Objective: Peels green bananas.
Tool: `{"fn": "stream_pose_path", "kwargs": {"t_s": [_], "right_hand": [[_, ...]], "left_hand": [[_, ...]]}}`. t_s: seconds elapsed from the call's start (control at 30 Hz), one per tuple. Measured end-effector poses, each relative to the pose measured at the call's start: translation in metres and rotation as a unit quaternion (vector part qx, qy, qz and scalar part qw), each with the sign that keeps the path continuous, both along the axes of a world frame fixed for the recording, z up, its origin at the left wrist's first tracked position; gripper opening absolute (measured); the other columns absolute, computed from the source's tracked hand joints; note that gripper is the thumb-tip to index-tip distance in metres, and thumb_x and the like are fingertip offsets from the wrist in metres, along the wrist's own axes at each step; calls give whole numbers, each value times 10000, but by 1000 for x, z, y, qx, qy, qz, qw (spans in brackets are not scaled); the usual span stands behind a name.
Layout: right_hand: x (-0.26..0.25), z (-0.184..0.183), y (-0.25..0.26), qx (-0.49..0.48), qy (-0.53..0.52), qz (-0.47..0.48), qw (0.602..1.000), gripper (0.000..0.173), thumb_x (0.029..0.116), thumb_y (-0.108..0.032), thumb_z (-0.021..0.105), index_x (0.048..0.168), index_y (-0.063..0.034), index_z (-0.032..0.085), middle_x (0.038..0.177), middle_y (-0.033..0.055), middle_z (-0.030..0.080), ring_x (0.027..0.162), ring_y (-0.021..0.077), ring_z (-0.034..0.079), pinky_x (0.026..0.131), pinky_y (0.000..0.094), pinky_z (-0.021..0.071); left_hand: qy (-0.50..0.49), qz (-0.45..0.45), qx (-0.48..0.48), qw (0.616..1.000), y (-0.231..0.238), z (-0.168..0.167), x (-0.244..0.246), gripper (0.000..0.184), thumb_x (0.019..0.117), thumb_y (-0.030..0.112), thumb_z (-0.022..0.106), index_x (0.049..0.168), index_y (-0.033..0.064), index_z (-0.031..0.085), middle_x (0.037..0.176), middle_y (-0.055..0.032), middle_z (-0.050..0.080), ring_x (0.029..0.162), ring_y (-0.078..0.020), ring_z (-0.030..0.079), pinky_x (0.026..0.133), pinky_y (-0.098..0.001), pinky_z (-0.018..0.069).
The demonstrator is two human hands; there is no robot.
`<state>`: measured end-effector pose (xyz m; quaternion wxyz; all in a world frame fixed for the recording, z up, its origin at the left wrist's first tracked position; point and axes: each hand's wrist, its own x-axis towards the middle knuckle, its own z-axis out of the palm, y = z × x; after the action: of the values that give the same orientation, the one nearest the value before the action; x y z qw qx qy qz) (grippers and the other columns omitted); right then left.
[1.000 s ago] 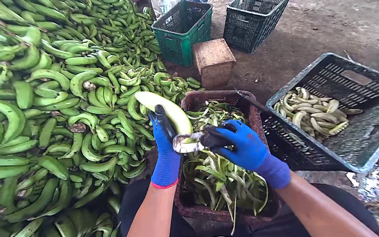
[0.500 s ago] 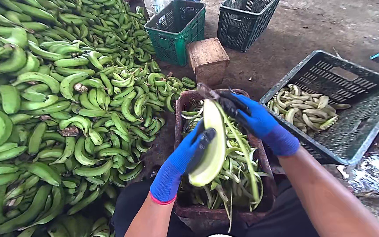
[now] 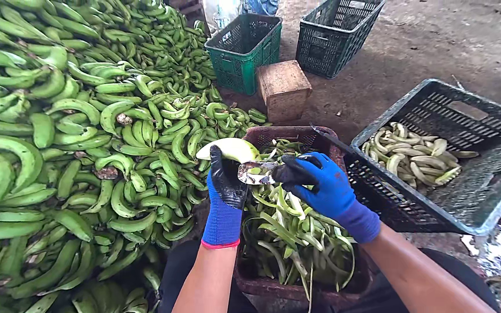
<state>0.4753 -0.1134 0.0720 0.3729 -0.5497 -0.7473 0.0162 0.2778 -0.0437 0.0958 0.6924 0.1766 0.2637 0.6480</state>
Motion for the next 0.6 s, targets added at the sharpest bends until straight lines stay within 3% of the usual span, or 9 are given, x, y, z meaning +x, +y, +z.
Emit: {"fn": "stream_pose_path", "kwargs": {"t_s": [0.3,0.47,0.6], "right_hand": [[-5,20,-5,-28,-9,-48,998,556,904,-347,596,1392,-86,631,1152,215,676,994,400,678,787,573,552],[4,24,-3,-25,-29,-39,999,585,925,-414,560,1405,-85,620,1172,202,675,1015,379,676,802,550,553],[11,34,-7,-89,-19,-29,995,588,935,-413,545,1462,-153,577,1194,148,665,1047,329,660,814,531,549]], "left_hand": [[-17,15,114,993,-4,11,6,336,1114,352,316,1228,150,559,1099,-38,686,1035,-149,685,888,-355,588],[-43,7,118,992,-5,15,10,309,1114,327,326,1202,151,565,1087,-36,688,1023,-148,690,886,-350,591],[-38,-43,147,987,-4,11,8,302,1093,341,411,1218,131,590,1103,-54,694,1030,-160,694,885,-355,596]]}}
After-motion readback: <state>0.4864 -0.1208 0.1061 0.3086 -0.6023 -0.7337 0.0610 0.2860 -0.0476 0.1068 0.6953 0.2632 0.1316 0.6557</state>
